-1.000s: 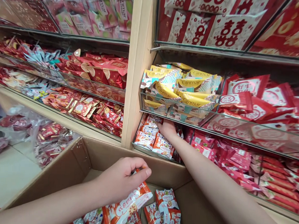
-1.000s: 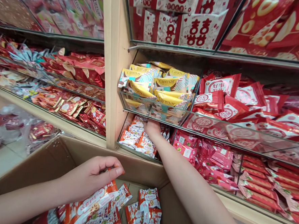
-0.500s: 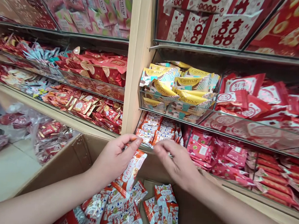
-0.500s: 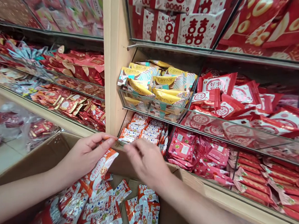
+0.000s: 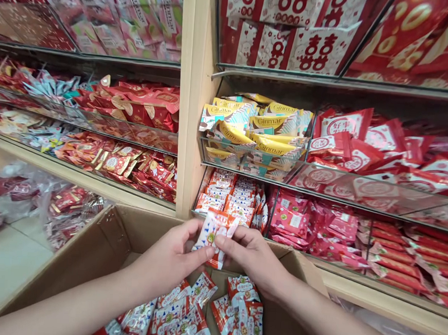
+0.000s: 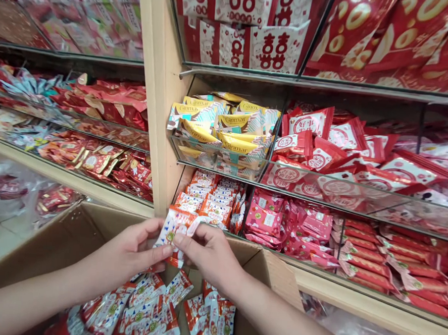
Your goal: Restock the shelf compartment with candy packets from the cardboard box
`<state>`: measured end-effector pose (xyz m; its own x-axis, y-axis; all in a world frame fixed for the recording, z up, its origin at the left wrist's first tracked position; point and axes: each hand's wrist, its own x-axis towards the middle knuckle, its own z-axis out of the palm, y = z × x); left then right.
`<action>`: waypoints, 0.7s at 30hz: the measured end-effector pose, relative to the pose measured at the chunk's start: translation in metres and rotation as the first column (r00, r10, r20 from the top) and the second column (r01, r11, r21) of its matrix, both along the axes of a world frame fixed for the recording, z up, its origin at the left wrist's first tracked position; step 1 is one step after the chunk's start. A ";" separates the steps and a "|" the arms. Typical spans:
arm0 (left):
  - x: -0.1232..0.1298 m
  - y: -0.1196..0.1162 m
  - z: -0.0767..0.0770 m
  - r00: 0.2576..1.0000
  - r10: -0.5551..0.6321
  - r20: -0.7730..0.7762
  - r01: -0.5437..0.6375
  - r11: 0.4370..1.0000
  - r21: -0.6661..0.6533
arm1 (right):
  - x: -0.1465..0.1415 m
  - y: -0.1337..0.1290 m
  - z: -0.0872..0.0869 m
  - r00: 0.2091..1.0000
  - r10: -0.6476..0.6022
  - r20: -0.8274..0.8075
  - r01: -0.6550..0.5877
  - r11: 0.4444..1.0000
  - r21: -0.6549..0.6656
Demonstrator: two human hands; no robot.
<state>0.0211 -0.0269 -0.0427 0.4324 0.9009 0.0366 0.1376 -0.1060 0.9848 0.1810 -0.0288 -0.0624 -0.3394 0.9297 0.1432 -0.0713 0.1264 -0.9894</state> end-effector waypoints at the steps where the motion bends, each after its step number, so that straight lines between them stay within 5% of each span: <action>1: 0.000 0.000 -0.002 0.998 -0.041 -0.045 0.040 0.999 -0.009 | 0.002 0.000 0.001 1.000 -0.009 0.006 0.009 1.000 -0.004; 6: -0.001 0.000 -0.005 0.979 -0.074 -0.188 0.099 0.987 0.127 | 0.013 0.002 0.012 0.977 -0.100 0.188 0.064 0.980 0.189; 9: -0.003 -0.003 -0.005 0.939 -0.009 -0.343 0.055 0.990 0.126 | 0.028 0.013 0.016 0.959 -0.084 0.271 0.043 0.987 0.153; 13: -0.005 -0.008 -0.005 0.863 0.038 -0.504 0.046 0.987 0.153 | 0.048 0.050 0.014 0.931 -0.322 0.173 0.320 0.946 0.042; 16: -0.005 -0.009 -0.008 0.831 -0.004 -0.557 0.115 0.980 0.165 | 0.049 0.089 0.012 0.809 -0.501 0.307 0.436 0.862 0.257; 19: -0.003 -0.011 -0.010 0.806 -0.057 -0.590 0.195 0.965 0.174 | 0.037 0.127 0.013 0.580 -0.640 0.504 0.386 0.761 0.521; 21: -0.003 -0.012 -0.011 0.801 -0.082 -0.594 0.226 0.959 0.173 | 0.027 0.146 0.015 0.508 -0.665 0.547 0.349 0.740 0.575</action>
